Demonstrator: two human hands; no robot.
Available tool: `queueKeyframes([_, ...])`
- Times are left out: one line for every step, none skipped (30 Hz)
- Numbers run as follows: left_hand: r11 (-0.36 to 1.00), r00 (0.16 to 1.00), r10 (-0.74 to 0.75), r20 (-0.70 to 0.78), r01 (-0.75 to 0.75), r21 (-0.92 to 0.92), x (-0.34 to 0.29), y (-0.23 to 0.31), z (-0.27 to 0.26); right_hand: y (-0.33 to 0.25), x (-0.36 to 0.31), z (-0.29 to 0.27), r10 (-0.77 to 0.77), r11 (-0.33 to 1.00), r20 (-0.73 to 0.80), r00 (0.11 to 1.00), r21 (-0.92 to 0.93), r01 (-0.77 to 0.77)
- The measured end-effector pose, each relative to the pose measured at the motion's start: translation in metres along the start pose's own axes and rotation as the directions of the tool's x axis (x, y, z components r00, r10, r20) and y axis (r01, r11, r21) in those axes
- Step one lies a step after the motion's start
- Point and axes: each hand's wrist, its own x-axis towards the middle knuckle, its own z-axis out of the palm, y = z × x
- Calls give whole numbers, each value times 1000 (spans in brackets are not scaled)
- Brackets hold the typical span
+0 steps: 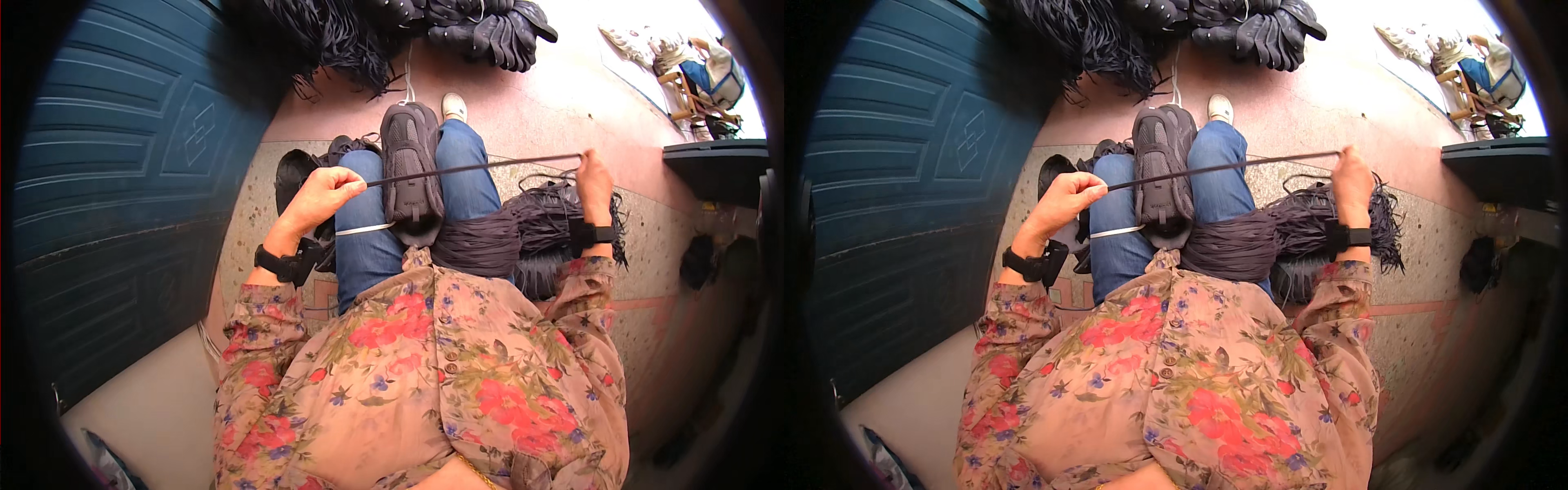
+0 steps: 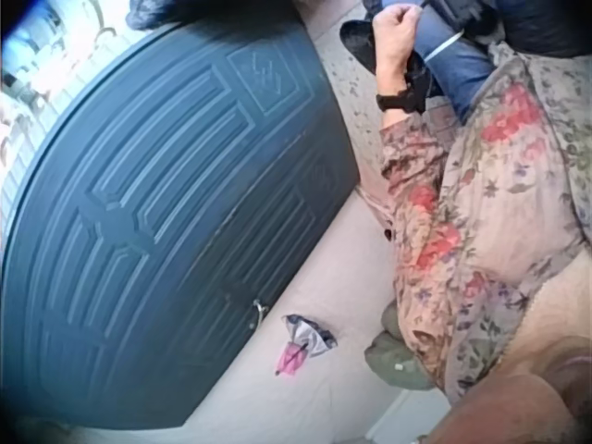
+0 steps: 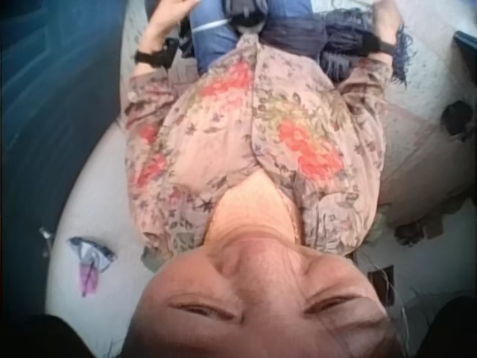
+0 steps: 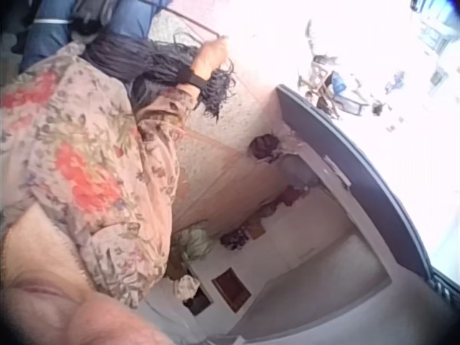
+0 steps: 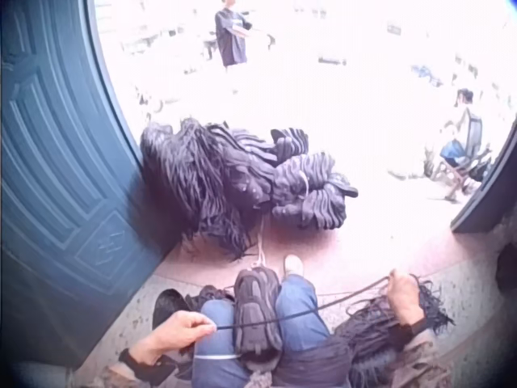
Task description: The recorder is lacing black sneakers by hand, threading long black laces through eyelets and pulling them tight.
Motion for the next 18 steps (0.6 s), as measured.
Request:
queueKeyframes([998,999,40,-1,-40,54,4,3,-3,16,3,6,68,997,35,997,-49,-66])
queueKeyframes([998,999,46,17,-47,41,8,6,-6,23,3,5,107,991,65,992,-84,-102])
queueKeyframes([998,999,49,15,-50,41,12,10,-8,26,3,7,107,991,62,992,-83,-102])
queueKeyframes([994,997,75,8,-76,75,18,15,-8,22,2,4,28,995,55,998,-99,-22])
queueKeyframes([989,995,99,1,-99,111,22,20,-8,13,0,1,-52,992,50,997,-112,58])
queueKeyframes([975,988,157,1,-156,158,29,23,-2,-5,-1,5,-236,939,-103,966,233,254])
queueKeyframes([989,994,106,30,-109,99,35,29,8,-42,-4,1,-232,831,55,971,530,168])
queueKeyframes([981,987,151,47,-156,113,37,25,17,-97,-15,-19,-318,638,236,918,769,23])
queueKeyframes([968,974,209,82,-218,122,45,24,29,-127,-29,-7,-484,406,29,875,893,195])
queueKeyframes([966,973,211,94,-222,132,50,30,41,-156,-38,-3,-584,248,-56,810,938,243])
queueKeyframes([965,973,209,99,-222,142,52,34,49,-179,-49,-7,-616,243,104,781,968,62])
queueKeyframes([958,974,196,116,-215,188,58,33,52,-193,-60,16,-640,184,158,752,982,-49])
queueKeyframes([960,976,189,110,-207,188,57,29,52,-200,-58,9,-701,287,342,626,939,-191])
queueKeyframes([991,989,123,87,-127,40,56,25,52,-202,-58,11,-682,281,270,680,955,-97])
queueKeyframes([993,996,53,72,-45,-111,54,22,51,-203,-58,13,-662,278,193,725,960,-1])
queueKeyframes([981,993,45,109,-23,-195,51,17,48,-200,-54,9,-667,375,259,699,927,14])
queueKeyframes([980,994,39,105,-17,-198,52,10,47,-196,-48,6,-664,466,324,673,884,34])
queueKeyframes([987,999,30,-20,-33,-159,54,0,47,-195,-43,9,-641,550,297,707,821,153])
